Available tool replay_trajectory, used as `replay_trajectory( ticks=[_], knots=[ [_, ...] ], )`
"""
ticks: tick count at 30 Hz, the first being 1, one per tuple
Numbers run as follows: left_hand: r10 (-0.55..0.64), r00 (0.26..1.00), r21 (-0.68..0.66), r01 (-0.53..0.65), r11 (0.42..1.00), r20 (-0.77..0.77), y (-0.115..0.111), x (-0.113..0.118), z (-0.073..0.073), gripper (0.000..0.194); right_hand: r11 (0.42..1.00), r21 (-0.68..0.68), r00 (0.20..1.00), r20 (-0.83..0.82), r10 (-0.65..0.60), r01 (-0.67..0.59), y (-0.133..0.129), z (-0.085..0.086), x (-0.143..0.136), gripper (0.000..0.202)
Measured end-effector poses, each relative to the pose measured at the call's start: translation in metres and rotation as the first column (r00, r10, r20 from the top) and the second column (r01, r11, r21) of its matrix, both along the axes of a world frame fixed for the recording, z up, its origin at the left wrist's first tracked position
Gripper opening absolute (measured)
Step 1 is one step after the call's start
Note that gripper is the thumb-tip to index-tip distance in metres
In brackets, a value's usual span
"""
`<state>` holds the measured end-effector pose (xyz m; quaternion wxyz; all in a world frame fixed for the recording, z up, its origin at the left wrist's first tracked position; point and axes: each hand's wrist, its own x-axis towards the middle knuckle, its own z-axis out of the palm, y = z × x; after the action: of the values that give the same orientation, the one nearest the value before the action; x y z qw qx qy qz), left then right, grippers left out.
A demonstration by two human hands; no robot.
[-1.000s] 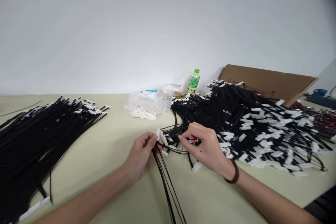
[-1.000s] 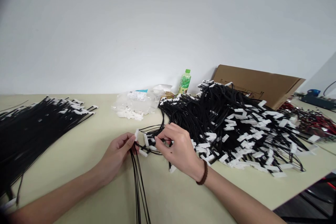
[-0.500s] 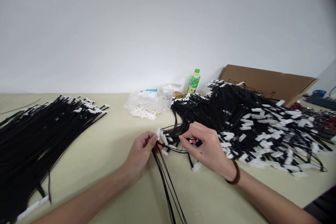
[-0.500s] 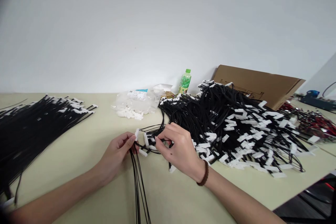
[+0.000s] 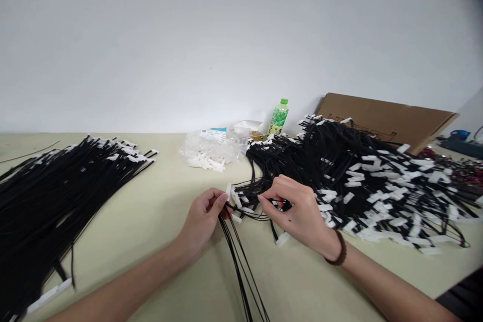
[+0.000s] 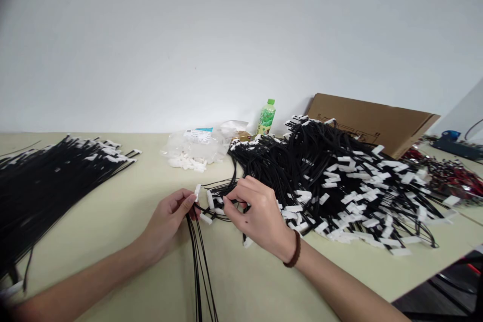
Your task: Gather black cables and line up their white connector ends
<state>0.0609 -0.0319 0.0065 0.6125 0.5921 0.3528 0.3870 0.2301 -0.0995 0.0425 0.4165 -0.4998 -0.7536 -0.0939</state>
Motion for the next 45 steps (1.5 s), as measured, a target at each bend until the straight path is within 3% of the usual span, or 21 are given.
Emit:
replay_trajectory(
  ticks=[33, 45],
  knots=[
    [-0.019, 1.0, 0.052, 0.019, 0.998, 0.001, 0.0013, -0.0002, -0.003, 0.024, 0.993, -0.048, 0.992, 0.066, 0.109, -0.106, -0.0009, -0.0007, 0.0017, 0.012],
    [-0.036, 0.999, 0.05, 0.037, 0.998, -0.017, 0.001, -0.0006, -0.0028, 0.022, 0.999, -0.022, 0.999, -0.027, 0.042, -0.042, 0.001, -0.0015, 0.003, 0.011]
  ],
)
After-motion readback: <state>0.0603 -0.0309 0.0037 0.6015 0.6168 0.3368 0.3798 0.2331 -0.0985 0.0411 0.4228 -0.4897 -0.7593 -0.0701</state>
